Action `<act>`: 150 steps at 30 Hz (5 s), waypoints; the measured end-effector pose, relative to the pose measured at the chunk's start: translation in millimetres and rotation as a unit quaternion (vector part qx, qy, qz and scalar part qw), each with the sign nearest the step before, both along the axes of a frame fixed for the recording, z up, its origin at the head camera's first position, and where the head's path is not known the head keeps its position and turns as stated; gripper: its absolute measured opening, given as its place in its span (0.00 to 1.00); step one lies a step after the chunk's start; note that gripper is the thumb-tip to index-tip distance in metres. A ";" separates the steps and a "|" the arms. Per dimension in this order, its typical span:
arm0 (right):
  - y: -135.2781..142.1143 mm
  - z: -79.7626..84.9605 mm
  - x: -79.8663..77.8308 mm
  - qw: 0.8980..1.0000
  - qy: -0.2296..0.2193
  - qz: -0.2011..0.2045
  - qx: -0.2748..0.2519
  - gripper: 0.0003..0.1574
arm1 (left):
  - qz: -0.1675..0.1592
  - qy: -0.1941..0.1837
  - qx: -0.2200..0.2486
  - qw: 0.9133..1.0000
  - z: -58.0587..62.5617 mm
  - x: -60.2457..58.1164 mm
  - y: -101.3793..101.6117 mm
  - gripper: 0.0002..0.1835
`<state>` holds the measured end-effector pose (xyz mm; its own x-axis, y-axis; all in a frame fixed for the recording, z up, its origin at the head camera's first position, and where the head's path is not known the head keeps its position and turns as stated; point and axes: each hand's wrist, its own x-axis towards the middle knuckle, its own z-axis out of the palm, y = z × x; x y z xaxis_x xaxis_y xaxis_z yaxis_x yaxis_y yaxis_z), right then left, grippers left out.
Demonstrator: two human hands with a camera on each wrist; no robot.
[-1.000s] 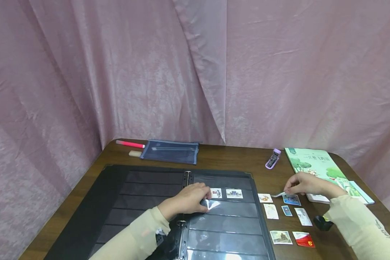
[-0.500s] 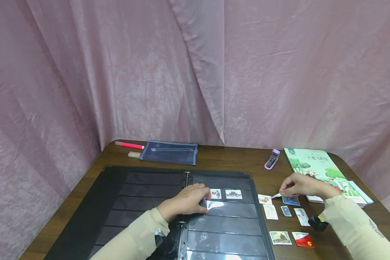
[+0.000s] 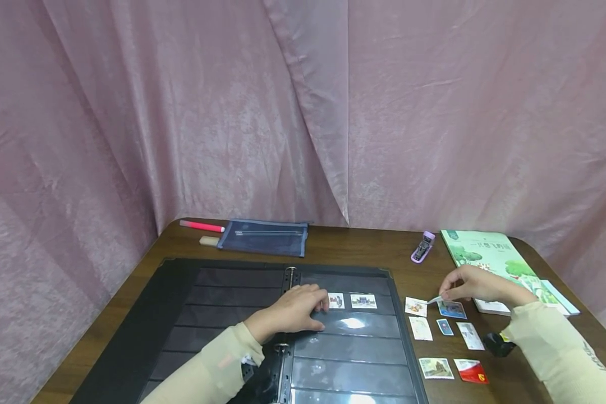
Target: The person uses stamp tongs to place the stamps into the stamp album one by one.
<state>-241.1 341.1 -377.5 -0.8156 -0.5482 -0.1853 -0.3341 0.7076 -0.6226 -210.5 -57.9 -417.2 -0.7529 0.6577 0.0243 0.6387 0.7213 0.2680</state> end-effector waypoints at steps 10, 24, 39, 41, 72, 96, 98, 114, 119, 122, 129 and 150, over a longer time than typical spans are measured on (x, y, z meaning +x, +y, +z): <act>-0.9 15.6 1.2 0.999 0.013 -0.019 0.039 0.09 | -0.005 -0.013 0.014 1.000 -0.5 -0.3 0.3 0.15; -22.6 31.4 -5.1 0.998 0.035 -0.026 0.045 0.09 | -0.011 0.003 0.049 0.999 -0.9 -3.1 -5.8 0.10; -45.9 18.5 -16.3 0.998 0.047 0.032 -0.010 0.05 | -0.007 -0.016 0.092 0.996 -6.1 -7.2 -6.1 0.08; -49.7 17.1 -17.1 0.998 0.045 0.032 -0.014 0.06 | -0.007 -0.019 0.095 0.995 -5.6 -7.3 -6.1 0.08; -115.0 -6.1 -19.1 0.995 0.012 0.040 -0.085 0.06 | -0.004 -0.033 0.109 0.993 -4.9 -7.5 -4.7 0.06; -143.8 -22.7 -11.6 0.993 -0.002 0.077 -0.085 0.06 | 0.007 -0.022 0.114 0.993 -4.7 -7.0 -3.7 0.03; -145.9 -23.2 -11.8 0.993 -0.005 0.081 -0.085 0.05 | 0.007 -0.020 0.117 0.993 -5.4 -7.3 -4.0 0.03; -156.1 -29.4 -12.6 0.990 -0.026 0.108 -0.089 0.06 | 0.015 -0.018 0.129 0.991 -7.3 -7.8 -2.4 0.06; -155.2 -31.0 -12.5 0.988 -0.043 0.114 -0.093 0.07 | 0.011 -0.016 0.126 0.992 -8.6 -7.9 -1.9 0.05; -153.8 -30.3 -12.6 0.989 -0.048 0.111 -0.086 0.07 | 0.011 -0.019 0.126 0.992 -9.0 -7.6 -1.9 0.05; -147.2 -29.3 -13.8 0.992 -0.044 0.100 -0.065 0.07 | 0.011 -0.022 0.122 0.992 -9.6 -6.6 -1.9 0.05; -103.6 4.3 -13.2 0.997 -0.041 0.041 -0.057 0.10 | 0.007 -0.020 0.120 0.993 -6.8 -6.4 -4.5 0.04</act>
<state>-254.3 237.6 -373.2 -0.7515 -0.6338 -0.1831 -0.3323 0.6035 -0.7248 -216.9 -62.4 -424.0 -0.7656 0.6257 0.1495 0.6144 0.6424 0.4581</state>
